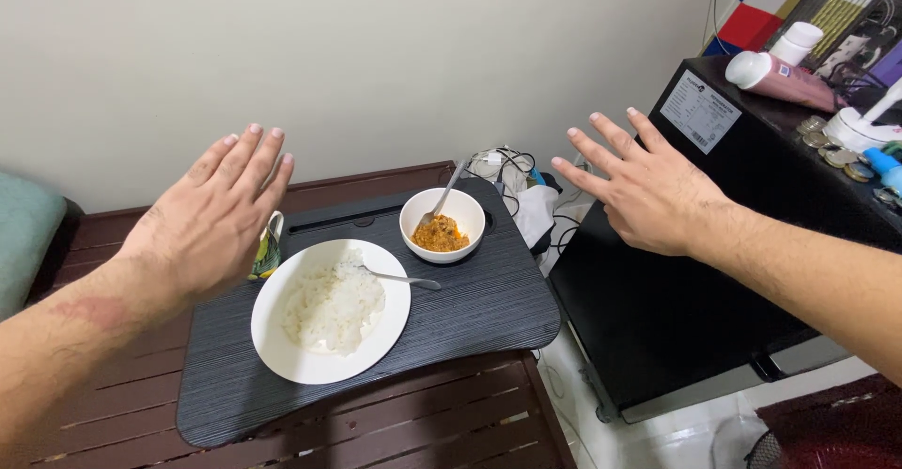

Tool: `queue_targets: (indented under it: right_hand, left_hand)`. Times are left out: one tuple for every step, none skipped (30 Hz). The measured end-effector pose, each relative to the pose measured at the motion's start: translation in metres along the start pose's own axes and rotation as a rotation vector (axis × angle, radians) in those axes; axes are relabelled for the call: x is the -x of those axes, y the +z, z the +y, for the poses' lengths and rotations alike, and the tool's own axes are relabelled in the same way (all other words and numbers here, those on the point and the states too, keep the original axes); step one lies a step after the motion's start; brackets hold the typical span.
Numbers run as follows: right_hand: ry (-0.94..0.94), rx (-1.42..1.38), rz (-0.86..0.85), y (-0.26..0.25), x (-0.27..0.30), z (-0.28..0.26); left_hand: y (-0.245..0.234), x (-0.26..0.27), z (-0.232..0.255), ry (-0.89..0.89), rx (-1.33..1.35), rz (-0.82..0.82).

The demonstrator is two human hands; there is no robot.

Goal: Dishing out rice from an electric pot onto a plate and then rinsing the pot in the sink.

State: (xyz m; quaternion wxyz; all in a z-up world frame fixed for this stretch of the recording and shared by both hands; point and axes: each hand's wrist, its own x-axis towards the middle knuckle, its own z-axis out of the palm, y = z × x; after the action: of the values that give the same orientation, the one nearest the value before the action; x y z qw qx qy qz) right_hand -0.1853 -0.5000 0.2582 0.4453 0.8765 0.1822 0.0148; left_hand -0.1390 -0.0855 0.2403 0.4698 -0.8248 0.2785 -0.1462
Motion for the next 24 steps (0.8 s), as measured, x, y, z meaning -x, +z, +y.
queue_targets:
  right_hand:
    - [-0.001,0.000,-0.001,0.000,0.000,0.000]
    - [-0.003,-0.001,-0.004,0.000,0.000,-0.001]
    - [-0.005,-0.002,-0.006,0.000,0.000,-0.001]
    - [-0.005,-0.002,-0.007,0.000,0.000,-0.002]
    - [-0.004,-0.004,-0.008,-0.001,-0.001,-0.002]
    - [-0.004,-0.006,-0.009,-0.002,-0.001,-0.003]
    - [-0.004,-0.007,-0.009,-0.001,-0.002,-0.003]
    - [-0.003,-0.011,-0.011,-0.001,-0.003,-0.004]
    - [-0.003,-0.016,-0.013,0.000,-0.004,-0.005]
    - [-0.003,-0.016,-0.013,0.000,-0.004,-0.006]
    - [-0.004,-0.019,-0.010,0.000,-0.004,-0.007]
    - [-0.004,-0.021,-0.007,0.000,-0.005,-0.007]
    - [-0.003,-0.022,-0.006,0.000,-0.006,-0.008]
    - [-0.004,-0.023,-0.009,0.000,-0.006,-0.009]
    - [-0.006,-0.024,-0.013,-0.001,-0.006,-0.009]
    - [-0.006,-0.025,-0.013,-0.001,-0.007,-0.009]
    - [-0.008,-0.021,-0.015,-0.001,-0.006,-0.010]
    - [-0.009,-0.018,-0.017,-0.001,-0.006,-0.010]
    - [-0.008,-0.018,-0.016,-0.001,-0.006,-0.011]
    - [-0.008,-0.019,-0.011,-0.001,-0.007,-0.011]
    - [-0.007,-0.020,-0.006,-0.001,-0.007,-0.011]
    - [-0.007,-0.020,-0.005,0.000,-0.007,-0.010]
    - [-0.007,-0.021,-0.003,0.001,-0.007,-0.010]
    - [-0.007,-0.022,-0.001,0.002,-0.007,-0.011]
  left_hand:
    - [0.001,0.001,0.000,0.001,0.001,0.000]
    - [0.002,0.002,0.000,0.002,-0.010,-0.006]
    - [0.002,0.002,0.000,0.003,-0.020,-0.012]
    - [0.002,0.003,0.001,0.004,-0.020,-0.013]
    - [0.002,0.003,0.001,0.003,-0.019,-0.020]
    - [0.001,0.004,0.001,0.002,-0.018,-0.027]
    - [0.002,0.003,0.001,0.003,-0.018,-0.028]
    - [0.002,0.002,0.002,0.006,-0.015,-0.040]
    - [0.002,0.002,0.003,0.008,-0.012,-0.052]
    - [0.002,0.001,0.003,0.009,-0.013,-0.053]
    - [0.002,0.001,0.004,0.011,-0.017,-0.062]
    - [0.002,0.000,0.004,0.012,-0.021,-0.072]
    - [0.002,0.000,0.004,0.012,-0.022,-0.072]
    - [0.003,0.000,0.004,0.009,-0.016,-0.072]
    - [0.003,0.000,0.005,0.007,-0.010,-0.073]
    - [0.002,0.000,0.005,0.008,-0.010,-0.073]
    - [0.002,0.001,0.005,0.008,-0.004,-0.068]
    - [0.001,0.002,0.006,0.008,0.002,-0.063]
    - [0.002,0.002,0.006,0.008,0.002,-0.063]
    - [0.003,0.002,0.005,0.009,0.003,-0.060]
    - [0.003,0.001,0.005,0.010,0.004,-0.056]
    - [0.003,0.001,0.005,0.009,0.004,-0.056]
    - [0.003,0.001,0.005,0.010,0.009,-0.056]
    - [0.003,0.001,0.006,0.011,0.014,-0.057]
